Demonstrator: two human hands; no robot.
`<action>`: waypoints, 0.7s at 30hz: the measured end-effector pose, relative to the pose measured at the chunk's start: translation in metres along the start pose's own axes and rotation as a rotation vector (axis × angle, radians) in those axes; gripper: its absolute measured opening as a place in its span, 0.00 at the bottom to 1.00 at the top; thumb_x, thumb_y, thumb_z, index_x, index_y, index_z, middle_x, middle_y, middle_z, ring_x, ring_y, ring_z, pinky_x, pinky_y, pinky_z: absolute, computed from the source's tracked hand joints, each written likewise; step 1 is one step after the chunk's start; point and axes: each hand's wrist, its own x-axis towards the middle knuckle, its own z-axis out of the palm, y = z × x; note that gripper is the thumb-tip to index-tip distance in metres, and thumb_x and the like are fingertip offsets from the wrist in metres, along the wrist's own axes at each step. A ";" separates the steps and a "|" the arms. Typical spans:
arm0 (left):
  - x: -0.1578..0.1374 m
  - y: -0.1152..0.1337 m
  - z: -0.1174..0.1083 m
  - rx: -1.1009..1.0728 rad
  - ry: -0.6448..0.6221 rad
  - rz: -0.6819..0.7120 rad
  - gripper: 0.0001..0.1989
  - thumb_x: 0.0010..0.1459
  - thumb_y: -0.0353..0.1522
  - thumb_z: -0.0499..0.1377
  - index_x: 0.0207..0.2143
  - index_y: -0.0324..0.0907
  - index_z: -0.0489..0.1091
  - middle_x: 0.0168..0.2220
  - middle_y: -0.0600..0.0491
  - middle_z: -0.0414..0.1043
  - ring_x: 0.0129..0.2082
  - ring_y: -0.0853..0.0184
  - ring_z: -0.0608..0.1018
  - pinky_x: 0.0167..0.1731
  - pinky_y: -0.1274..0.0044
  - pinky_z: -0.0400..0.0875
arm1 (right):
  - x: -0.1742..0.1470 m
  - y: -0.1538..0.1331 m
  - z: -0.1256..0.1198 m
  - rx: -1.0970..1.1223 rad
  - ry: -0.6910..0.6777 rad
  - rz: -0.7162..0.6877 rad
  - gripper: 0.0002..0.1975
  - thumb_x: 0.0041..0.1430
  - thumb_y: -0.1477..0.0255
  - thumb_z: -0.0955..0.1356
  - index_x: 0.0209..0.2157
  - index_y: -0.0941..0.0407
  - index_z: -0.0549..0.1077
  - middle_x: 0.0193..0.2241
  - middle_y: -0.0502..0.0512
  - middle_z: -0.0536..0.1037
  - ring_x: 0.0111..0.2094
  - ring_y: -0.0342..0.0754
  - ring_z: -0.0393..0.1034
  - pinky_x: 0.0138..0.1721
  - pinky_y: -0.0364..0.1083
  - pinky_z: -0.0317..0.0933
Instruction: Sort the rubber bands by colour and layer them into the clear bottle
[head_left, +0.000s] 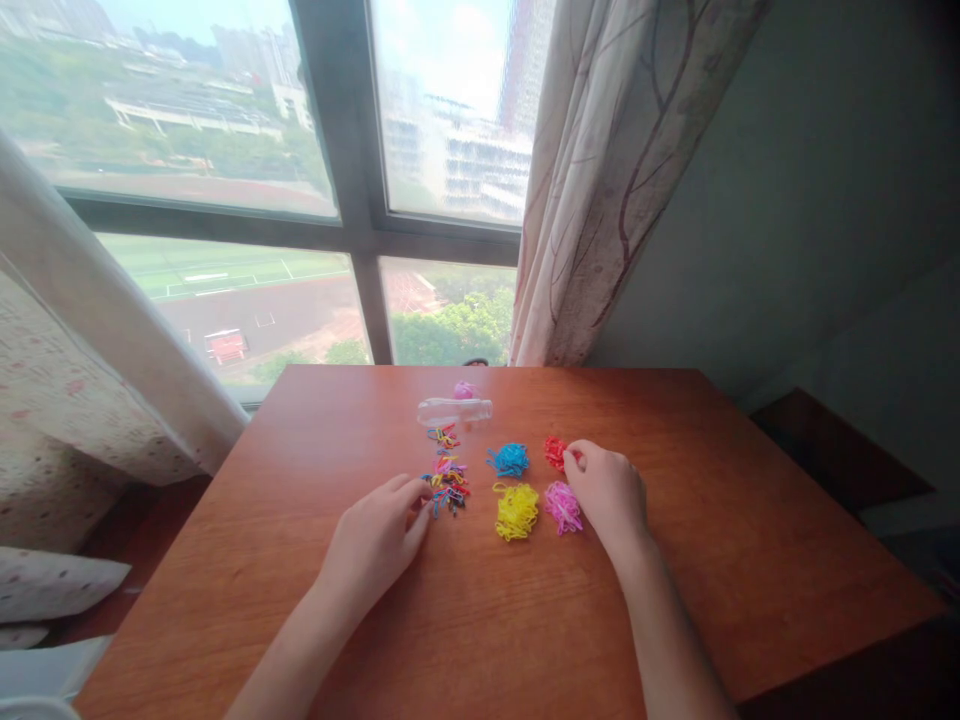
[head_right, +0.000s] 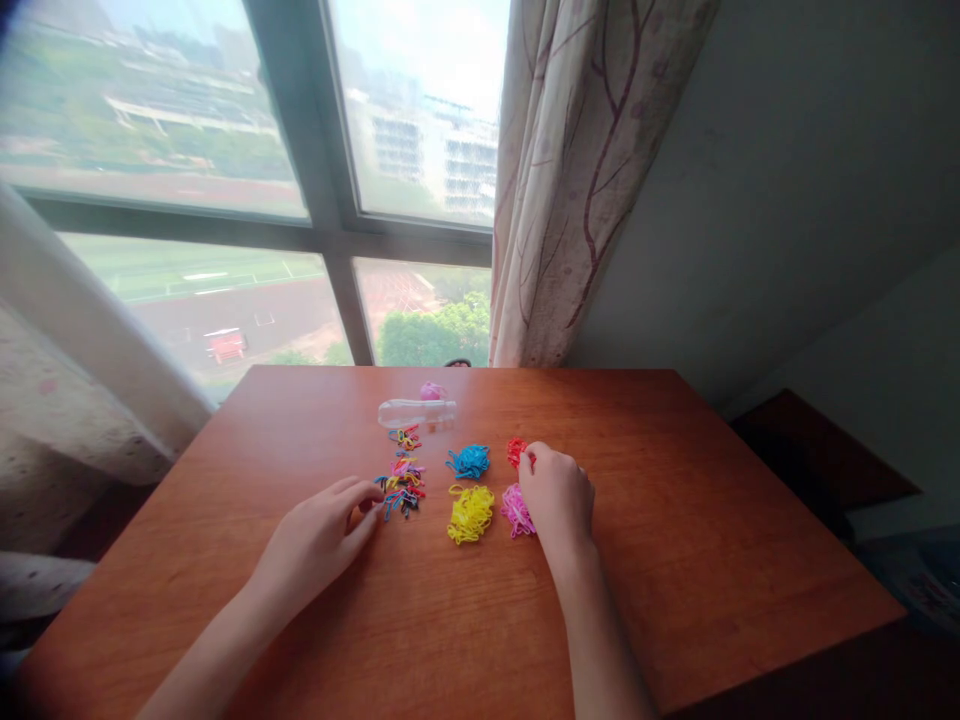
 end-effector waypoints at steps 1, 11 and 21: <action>0.000 0.000 0.000 0.003 -0.005 -0.001 0.09 0.63 0.33 0.51 0.38 0.46 0.71 0.37 0.54 0.75 0.34 0.65 0.77 0.32 0.77 0.64 | -0.005 -0.003 0.000 0.030 0.014 -0.017 0.12 0.64 0.68 0.64 0.35 0.51 0.79 0.27 0.54 0.81 0.27 0.47 0.73 0.24 0.44 0.45; 0.001 0.001 0.001 0.021 -0.044 -0.015 0.06 0.61 0.32 0.53 0.35 0.45 0.70 0.36 0.54 0.74 0.35 0.65 0.76 0.33 0.78 0.64 | -0.081 -0.050 0.031 0.369 -0.019 -0.306 0.09 0.63 0.76 0.65 0.33 0.52 0.76 0.28 0.49 0.80 0.28 0.44 0.72 0.28 0.42 0.48; 0.001 0.006 0.005 0.164 -0.075 -0.032 0.07 0.62 0.32 0.51 0.34 0.45 0.68 0.37 0.52 0.74 0.36 0.64 0.77 0.31 0.77 0.62 | -0.116 -0.062 0.055 0.494 -0.029 -0.400 0.10 0.62 0.78 0.63 0.28 0.53 0.70 0.24 0.47 0.75 0.26 0.43 0.68 0.28 0.44 0.45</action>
